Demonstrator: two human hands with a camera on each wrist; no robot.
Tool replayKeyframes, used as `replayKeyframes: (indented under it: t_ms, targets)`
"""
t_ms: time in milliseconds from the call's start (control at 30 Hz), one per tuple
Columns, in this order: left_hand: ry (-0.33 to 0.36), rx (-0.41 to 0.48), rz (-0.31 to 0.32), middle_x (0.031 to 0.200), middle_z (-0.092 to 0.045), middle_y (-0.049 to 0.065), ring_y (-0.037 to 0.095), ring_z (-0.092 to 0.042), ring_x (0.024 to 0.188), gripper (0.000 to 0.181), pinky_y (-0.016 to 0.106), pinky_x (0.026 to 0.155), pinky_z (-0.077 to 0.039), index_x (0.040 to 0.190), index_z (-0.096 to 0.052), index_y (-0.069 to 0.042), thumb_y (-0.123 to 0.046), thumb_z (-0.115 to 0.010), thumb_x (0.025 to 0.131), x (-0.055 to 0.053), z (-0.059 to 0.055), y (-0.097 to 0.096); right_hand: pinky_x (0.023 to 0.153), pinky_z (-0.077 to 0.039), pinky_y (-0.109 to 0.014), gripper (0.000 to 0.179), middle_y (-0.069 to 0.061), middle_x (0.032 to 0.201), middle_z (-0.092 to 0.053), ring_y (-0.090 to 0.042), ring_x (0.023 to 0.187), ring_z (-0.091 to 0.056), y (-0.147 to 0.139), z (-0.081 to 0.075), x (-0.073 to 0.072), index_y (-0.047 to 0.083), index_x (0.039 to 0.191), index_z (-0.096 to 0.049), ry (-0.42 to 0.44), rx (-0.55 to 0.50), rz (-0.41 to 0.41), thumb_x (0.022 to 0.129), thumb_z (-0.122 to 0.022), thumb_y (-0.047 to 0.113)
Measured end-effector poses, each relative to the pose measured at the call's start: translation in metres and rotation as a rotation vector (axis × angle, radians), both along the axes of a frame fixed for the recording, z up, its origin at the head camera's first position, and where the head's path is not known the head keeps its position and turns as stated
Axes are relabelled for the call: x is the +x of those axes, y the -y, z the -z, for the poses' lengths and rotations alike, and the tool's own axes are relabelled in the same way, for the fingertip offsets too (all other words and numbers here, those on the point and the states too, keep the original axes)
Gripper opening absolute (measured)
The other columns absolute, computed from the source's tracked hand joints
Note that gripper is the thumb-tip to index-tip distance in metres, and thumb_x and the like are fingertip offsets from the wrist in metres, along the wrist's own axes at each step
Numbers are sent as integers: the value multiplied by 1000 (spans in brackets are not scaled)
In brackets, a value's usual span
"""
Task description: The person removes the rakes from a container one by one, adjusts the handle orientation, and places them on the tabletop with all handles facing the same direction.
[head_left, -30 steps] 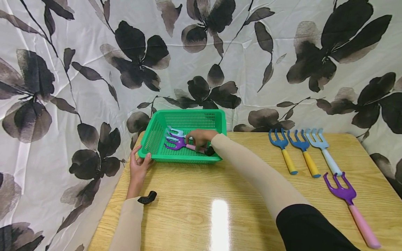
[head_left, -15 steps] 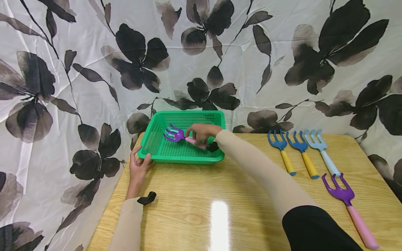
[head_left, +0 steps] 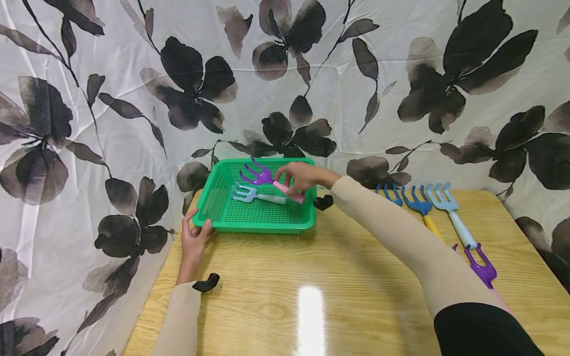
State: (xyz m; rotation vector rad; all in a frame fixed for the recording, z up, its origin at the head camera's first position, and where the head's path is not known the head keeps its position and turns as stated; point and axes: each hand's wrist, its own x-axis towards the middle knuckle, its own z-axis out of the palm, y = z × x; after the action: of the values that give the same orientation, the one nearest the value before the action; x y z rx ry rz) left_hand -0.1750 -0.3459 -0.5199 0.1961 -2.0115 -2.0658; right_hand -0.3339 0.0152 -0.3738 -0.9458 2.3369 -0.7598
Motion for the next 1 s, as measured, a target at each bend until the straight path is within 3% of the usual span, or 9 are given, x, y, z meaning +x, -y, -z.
replayKeyframes:
  t_ms: [433, 600, 733, 833, 1000]
  targets:
    - [33, 4, 25, 147, -51, 27, 6, -66, 111, 69, 45, 106, -49, 161, -27, -19, -22, -65, 103, 3, -6, 1, 65, -63, -41, 51, -18, 113, -62, -27, 81, -70, -76, -22, 27, 11, 138, -59, 43, -92, 93, 90, -75, 0]
    - [37, 1, 41, 147, -50, 29, 6, -65, 112, 70, 54, 108, -43, 161, -26, -14, -19, -65, 103, 9, -21, -4, 66, -63, -40, 51, -18, 112, -66, -27, 83, -70, -107, -22, 39, 7, 138, -58, 14, -122, 115, 90, -75, -1]
    - [38, -7, 52, 148, -48, 30, 6, -64, 112, 72, 53, 108, -44, 161, -24, -9, -20, -65, 103, 14, -31, -8, 68, -64, -41, 50, -18, 111, -68, -28, 84, -69, -131, -19, 49, 5, 137, -57, 7, -160, 150, 91, -76, 0]
    - [39, -9, 57, 149, -47, 30, 10, -63, 116, 71, 53, 109, -44, 161, -24, -9, -20, -65, 103, 12, -28, -6, 68, -64, -41, 50, -17, 110, -68, -29, 83, -69, -149, -19, 58, 6, 137, -57, 11, -179, 189, 91, -76, 1]
    - [43, 6, 46, 150, -49, 25, 21, -59, 127, 69, 50, 109, -44, 161, -27, -17, -21, -64, 103, 5, -11, 2, 66, -62, -37, 49, -15, 107, -67, -28, 82, -68, -178, -18, 78, 8, 136, -59, -12, -192, 248, 91, -77, 2]
